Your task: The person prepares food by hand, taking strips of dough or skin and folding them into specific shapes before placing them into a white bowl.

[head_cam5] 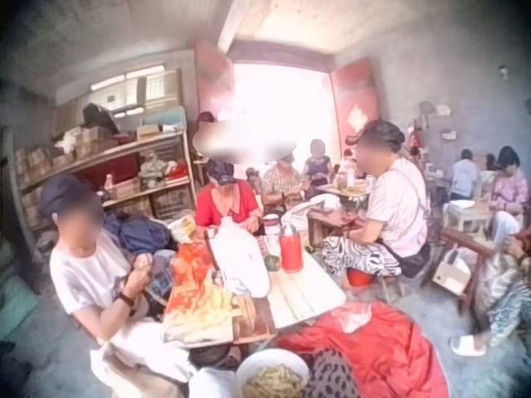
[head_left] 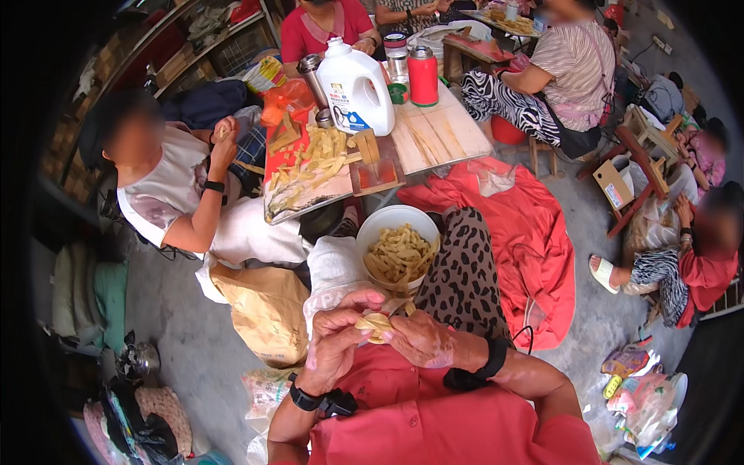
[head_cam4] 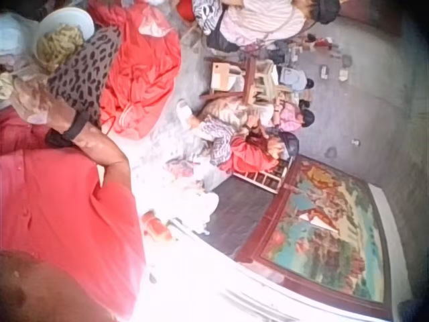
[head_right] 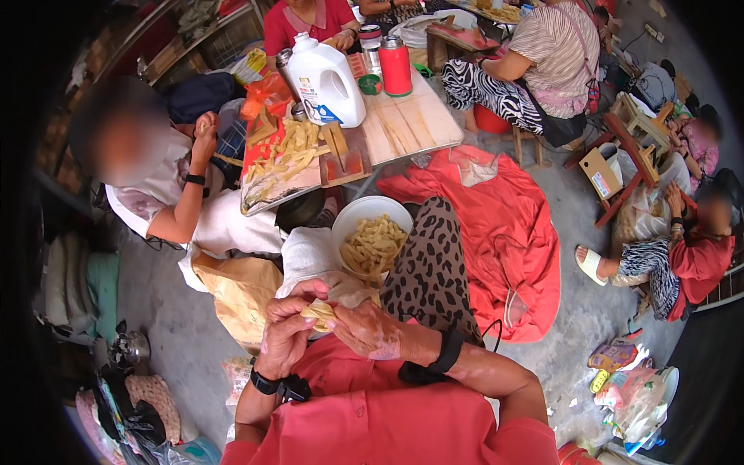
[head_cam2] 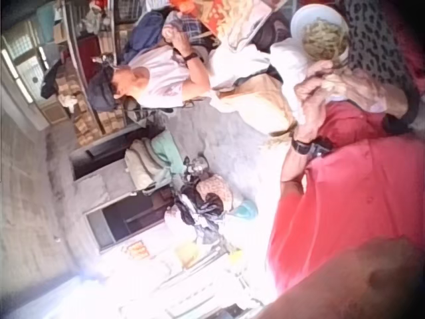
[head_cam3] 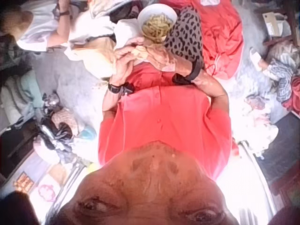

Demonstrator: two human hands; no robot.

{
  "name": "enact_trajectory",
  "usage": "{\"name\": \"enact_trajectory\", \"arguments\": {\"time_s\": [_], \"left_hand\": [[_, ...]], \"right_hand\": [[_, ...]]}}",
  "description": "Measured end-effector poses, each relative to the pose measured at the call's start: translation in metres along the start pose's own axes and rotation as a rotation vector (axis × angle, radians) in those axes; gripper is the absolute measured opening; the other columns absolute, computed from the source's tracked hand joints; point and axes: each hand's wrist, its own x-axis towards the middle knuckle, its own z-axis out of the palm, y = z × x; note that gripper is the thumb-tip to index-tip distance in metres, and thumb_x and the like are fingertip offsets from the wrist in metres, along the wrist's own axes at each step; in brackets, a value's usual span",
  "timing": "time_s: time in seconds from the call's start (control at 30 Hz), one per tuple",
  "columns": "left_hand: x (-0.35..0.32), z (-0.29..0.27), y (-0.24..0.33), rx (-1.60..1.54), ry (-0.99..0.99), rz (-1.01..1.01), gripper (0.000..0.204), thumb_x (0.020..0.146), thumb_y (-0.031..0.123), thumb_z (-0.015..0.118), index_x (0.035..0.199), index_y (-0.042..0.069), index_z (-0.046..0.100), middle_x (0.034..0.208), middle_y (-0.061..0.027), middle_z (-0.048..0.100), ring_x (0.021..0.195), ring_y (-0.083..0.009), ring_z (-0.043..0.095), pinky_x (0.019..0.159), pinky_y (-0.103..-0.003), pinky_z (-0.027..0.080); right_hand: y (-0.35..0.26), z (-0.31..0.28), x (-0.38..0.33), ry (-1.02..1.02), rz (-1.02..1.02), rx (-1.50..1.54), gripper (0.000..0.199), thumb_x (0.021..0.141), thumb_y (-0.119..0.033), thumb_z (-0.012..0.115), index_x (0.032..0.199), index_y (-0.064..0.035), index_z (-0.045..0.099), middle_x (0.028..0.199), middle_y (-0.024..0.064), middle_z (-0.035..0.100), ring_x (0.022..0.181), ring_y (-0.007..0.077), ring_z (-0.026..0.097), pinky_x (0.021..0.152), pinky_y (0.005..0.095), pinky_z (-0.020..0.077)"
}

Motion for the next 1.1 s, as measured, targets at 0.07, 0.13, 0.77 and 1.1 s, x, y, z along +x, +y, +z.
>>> {"name": "enact_trajectory", "arguments": {"time_s": [0.07,0.13,0.77,1.1], "left_hand": [[-0.001,0.001,0.002,-0.094,-0.017,-0.06,0.013,0.077,0.0,0.059,0.084,-0.007,0.067,0.117,-0.0167,0.051,0.106,-0.0215,0.052,0.092,-0.031,0.04],[-0.001,0.001,0.003,-0.176,-0.063,-0.093,0.014,0.077,0.003,0.059,0.084,-0.007,0.067,0.116,-0.017,0.051,0.103,-0.0212,0.053,0.09,-0.03,0.041],[0.001,0.007,-0.015,0.482,0.075,-0.199,0.02,0.094,0.006,0.044,0.095,-0.008,0.058,0.083,-0.012,0.064,0.07,-0.0148,0.061,0.071,-0.027,0.052],[-0.006,-0.002,-0.01,0.308,-0.023,-0.181,0.018,0.093,0.004,0.048,0.09,-0.008,0.06,0.083,-0.011,0.064,0.066,-0.0138,0.062,0.064,-0.025,0.051]], "right_hand": [[-0.001,0.0,-0.001,0.007,-0.013,0.055,0.008,0.082,-0.002,0.056,0.081,0.0013,0.049,0.062,0.0105,0.044,0.042,0.0274,0.041,0.041,0.0375,0.0304],[-0.002,-0.001,-0.001,-0.003,-0.027,0.075,0.008,0.082,-0.002,0.057,0.083,0.0018,0.049,0.062,0.0103,0.045,0.043,0.0261,0.043,0.04,0.0366,0.0322],[0.023,-0.017,-0.008,0.064,-0.343,-0.917,0.011,0.081,-0.015,0.056,0.077,-0.0066,0.05,0.062,-0.0005,0.038,0.049,0.0096,0.043,0.043,0.0245,0.0357],[0.006,-0.043,0.004,-0.073,-0.266,-0.64,0.026,0.087,-0.029,0.058,0.075,-0.0108,0.043,0.058,-0.0009,0.034,0.048,0.0109,0.043,0.044,0.0241,0.0352]]}}
